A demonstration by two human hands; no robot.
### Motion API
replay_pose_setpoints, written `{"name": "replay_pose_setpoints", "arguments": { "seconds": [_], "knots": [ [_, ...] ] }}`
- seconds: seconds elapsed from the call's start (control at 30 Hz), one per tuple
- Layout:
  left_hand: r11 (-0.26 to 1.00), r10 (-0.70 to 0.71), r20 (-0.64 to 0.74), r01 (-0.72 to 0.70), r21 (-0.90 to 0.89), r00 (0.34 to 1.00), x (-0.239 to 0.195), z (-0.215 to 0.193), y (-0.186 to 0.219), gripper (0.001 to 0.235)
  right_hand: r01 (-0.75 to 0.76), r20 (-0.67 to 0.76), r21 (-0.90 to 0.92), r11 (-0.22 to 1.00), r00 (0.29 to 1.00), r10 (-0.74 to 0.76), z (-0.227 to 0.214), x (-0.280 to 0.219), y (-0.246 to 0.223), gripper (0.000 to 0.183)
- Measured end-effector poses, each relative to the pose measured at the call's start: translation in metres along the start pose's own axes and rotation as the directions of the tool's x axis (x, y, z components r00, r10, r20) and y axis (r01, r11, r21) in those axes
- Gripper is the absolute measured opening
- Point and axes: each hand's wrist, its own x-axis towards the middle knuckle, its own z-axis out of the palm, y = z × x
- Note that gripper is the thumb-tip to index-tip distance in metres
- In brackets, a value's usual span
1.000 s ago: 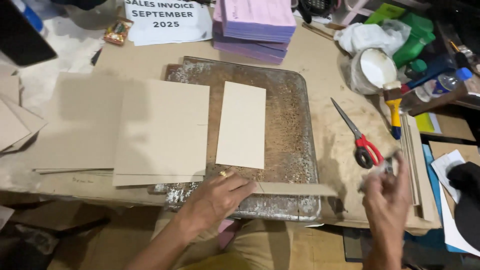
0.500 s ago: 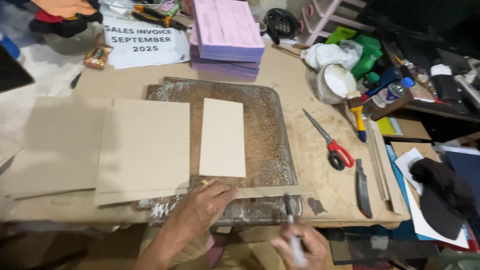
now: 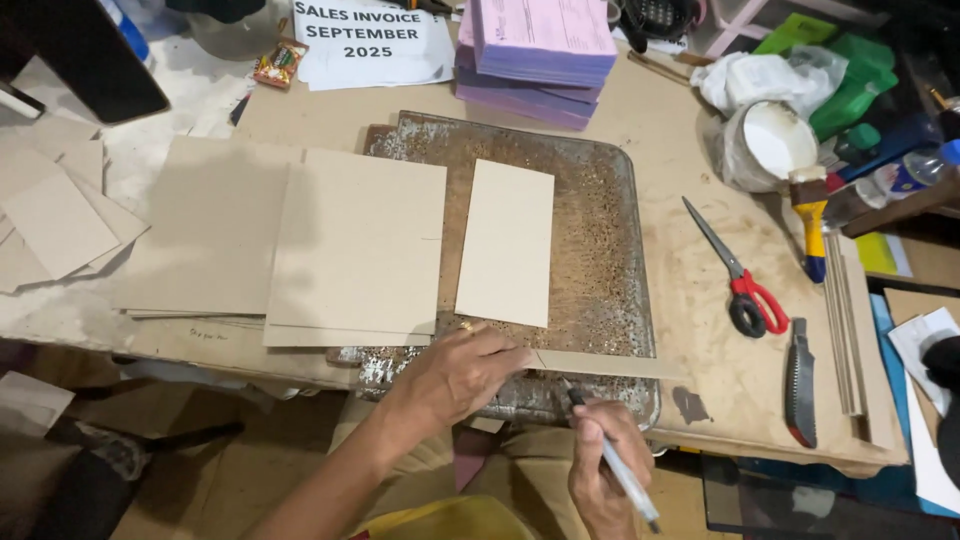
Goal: Cutting cardboard sheets into specific sizes and shapes using a utility knife and a straight edge on a workbench.
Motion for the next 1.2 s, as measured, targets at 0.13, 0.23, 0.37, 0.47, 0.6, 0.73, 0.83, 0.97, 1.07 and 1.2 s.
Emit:
{"name": "replay_pose_setpoints", "arguments": {
  "seconds": [0.13,0.23,0.37,0.47,0.6,0.73,0.83,0.97,1.07,1.2],
  "knots": [
    [1.0,-0.022,-0.002,0.022,0.009,1.0,-0.006,0.012,-0.008,0.029,0.015,-0.058,0.002,1.0,0.998,-0.015,0.014,-0.003,0.0,0.028],
    [0.999,-0.041,-0.004,0.041,0.036,0.999,-0.01,0.017,-0.01,0.027,0.093,-0.026,-0.081,0.992,0.995,-0.096,0.017,-0.005,0.003,0.024],
    [0.999,-0.031,0.052,0.029,0.036,0.998,0.0,0.001,-0.002,0.026,0.117,-0.019,-0.057,0.991,0.993,-0.118,0.019,0.001,-0.005,0.019],
    [0.998,-0.056,0.04,0.056,0.006,0.998,0.0,0.002,-0.002,0.026,0.069,-0.017,-0.082,0.994,0.997,-0.071,0.019,0.004,-0.009,0.021],
    [0.999,-0.052,0.012,0.052,0.006,0.999,-0.002,0.006,-0.004,0.025,0.087,-0.002,-0.04,0.995,0.996,-0.087,0.019,0.005,-0.009,0.02],
    [0.998,-0.067,0.012,0.067,-0.017,0.998,-0.003,0.006,-0.004,0.027,0.059,-0.014,-0.056,0.997,0.998,-0.06,0.019,0.006,-0.014,0.021],
    [0.999,-0.043,-0.024,0.042,-0.033,0.999,0.0,0.004,-0.003,0.025,0.051,0.003,-0.093,0.994,0.999,-0.051,0.018,0.011,-0.021,0.022],
    [1.0,-0.007,-0.031,0.006,-0.027,0.999,0.003,0.0,-0.002,0.027,0.038,0.017,-0.12,0.992,0.999,-0.036,0.016,0.01,-0.02,0.022],
    [1.0,0.001,-0.027,-0.001,-0.012,1.0,0.003,0.001,-0.002,0.026,0.032,-0.002,-0.059,0.998,0.999,-0.032,0.018,0.01,-0.021,0.023],
    [1.0,0.005,-0.045,-0.006,-0.023,0.999,0.004,0.001,-0.002,0.024,0.016,0.002,-0.089,0.996,1.0,-0.016,0.018,0.01,-0.021,0.023]
  ]
}}
